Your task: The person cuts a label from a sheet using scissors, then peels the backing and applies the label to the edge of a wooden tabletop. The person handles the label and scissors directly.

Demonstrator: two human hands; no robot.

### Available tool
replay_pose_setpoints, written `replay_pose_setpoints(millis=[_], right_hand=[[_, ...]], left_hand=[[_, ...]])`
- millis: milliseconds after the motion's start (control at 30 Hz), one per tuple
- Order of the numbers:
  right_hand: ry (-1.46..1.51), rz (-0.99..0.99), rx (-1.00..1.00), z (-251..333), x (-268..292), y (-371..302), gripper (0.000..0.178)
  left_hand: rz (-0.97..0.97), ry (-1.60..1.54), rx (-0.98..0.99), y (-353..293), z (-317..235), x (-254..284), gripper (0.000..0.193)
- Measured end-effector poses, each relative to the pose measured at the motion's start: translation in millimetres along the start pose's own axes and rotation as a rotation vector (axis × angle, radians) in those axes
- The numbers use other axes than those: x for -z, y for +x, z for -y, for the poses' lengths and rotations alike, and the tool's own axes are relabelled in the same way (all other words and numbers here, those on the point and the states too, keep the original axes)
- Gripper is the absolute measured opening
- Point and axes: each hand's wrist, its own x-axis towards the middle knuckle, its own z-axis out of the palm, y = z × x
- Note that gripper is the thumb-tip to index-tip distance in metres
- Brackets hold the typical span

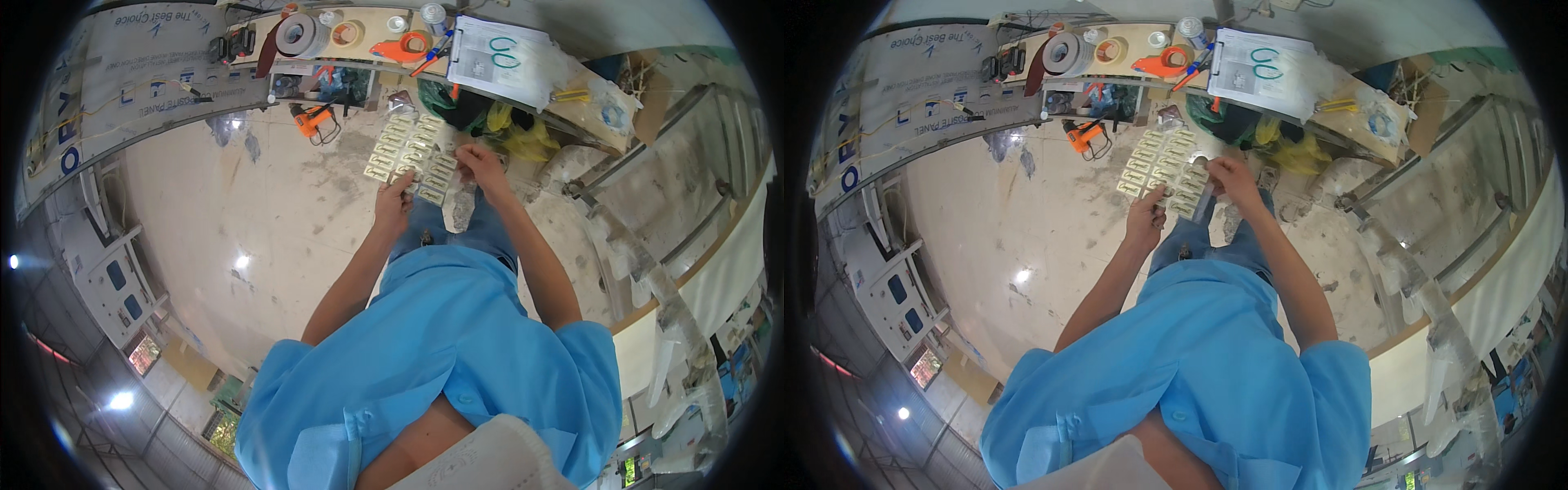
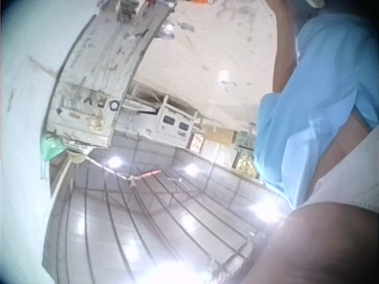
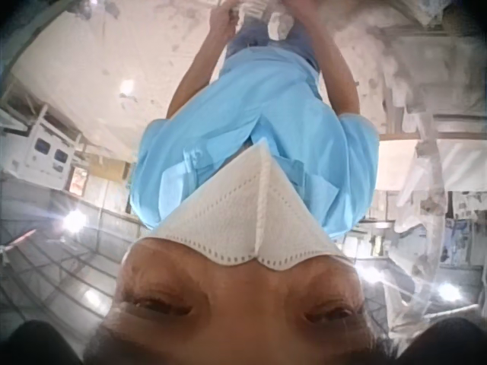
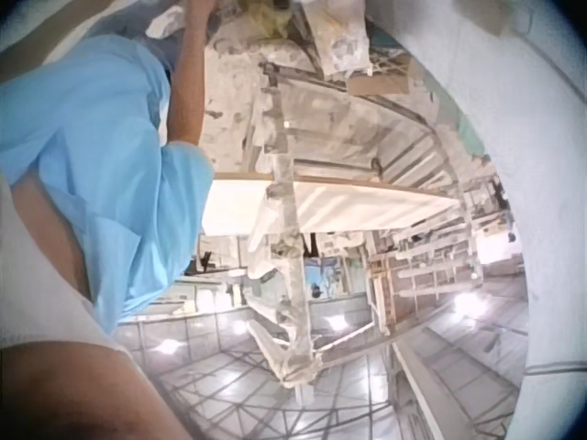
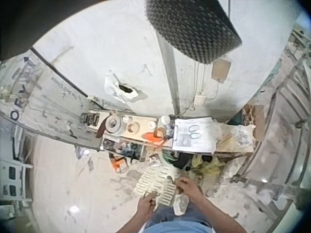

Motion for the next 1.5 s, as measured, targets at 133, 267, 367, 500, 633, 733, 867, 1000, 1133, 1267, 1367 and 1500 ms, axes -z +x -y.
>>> replay_pose_setpoints(millis=[133, 267, 367, 500, 633, 733, 867, 1000, 1133, 1267, 1367, 1500], right_hand=[[-0.117, -0.119, -0.006, -13.6, 6.4, 63.3, 0.022], [-0.526, -0.112, 0.131, -26.1, 13.1, 114.2, 0.026], [-0.452, -0.171, 0.152, -31.8, 7.7, 124.0, 0.029], [-0.587, -0.292, 0.125, -35.5, 15.9, 116.2, 0.029], [-0.682, -0.476, 0.097, -47.5, 58.4, 113.9, 0.031], [-0.694, -0.637, 0.265, -34.6, 93.0, 147.7, 0.032], [-0.777, -0.723, 0.502, 19.7, 114.1, 230.9, 0.029], [-0.660, -0.964, 0.104, 65.6, 99.8, 314.8, 0.044], [-0.299, -1.147, -0.002, 74.0, 86.7, 339.0, 0.065], [-0.161, -1.179, -0.011, 71.9, 84.4, 335.4, 0.065], [-0.115, -1.190, 0.073, 65.8, 86.5, 338.7, 0.067], [0.109, -1.249, 0.219, 53.5, 95.3, 358.8, 0.055]], left_hand=[[-0.041, -0.192, 0.029, 2.2, -20.3, 29.1, 0.018], [0.080, -0.121, -0.038, 5.6, -35.3, 63.2, 0.014], [0.022, 0.136, 0.079, 17.0, -37.7, 77.7, 0.013], [-0.011, 0.245, 0.153, 29.6, -38.2, 74.2, 0.012], [0.023, 0.177, 0.102, 32.5, -40.2, 56.8, 0.011], [0.004, 0.184, 0.026, 37.4, -38.8, 39.6, 0.012], [-0.049, 0.173, -0.001, 38.4, -31.5, 25.6, 0.011], [-0.129, 0.138, -0.043, 23.8, -19.0, 21.8, 0.009], [-0.202, 0.096, -0.064, 5.0, -13.1, 24.4, 0.011], [-0.243, 0.048, -0.040, -1.1, -12.7, 33.2, 0.011], [-0.194, 0.035, -0.046, 4.2, -12.0, 41.0, 0.011], [-0.159, 0.039, -0.071, 14.4, -13.6, 48.1, 0.011]])
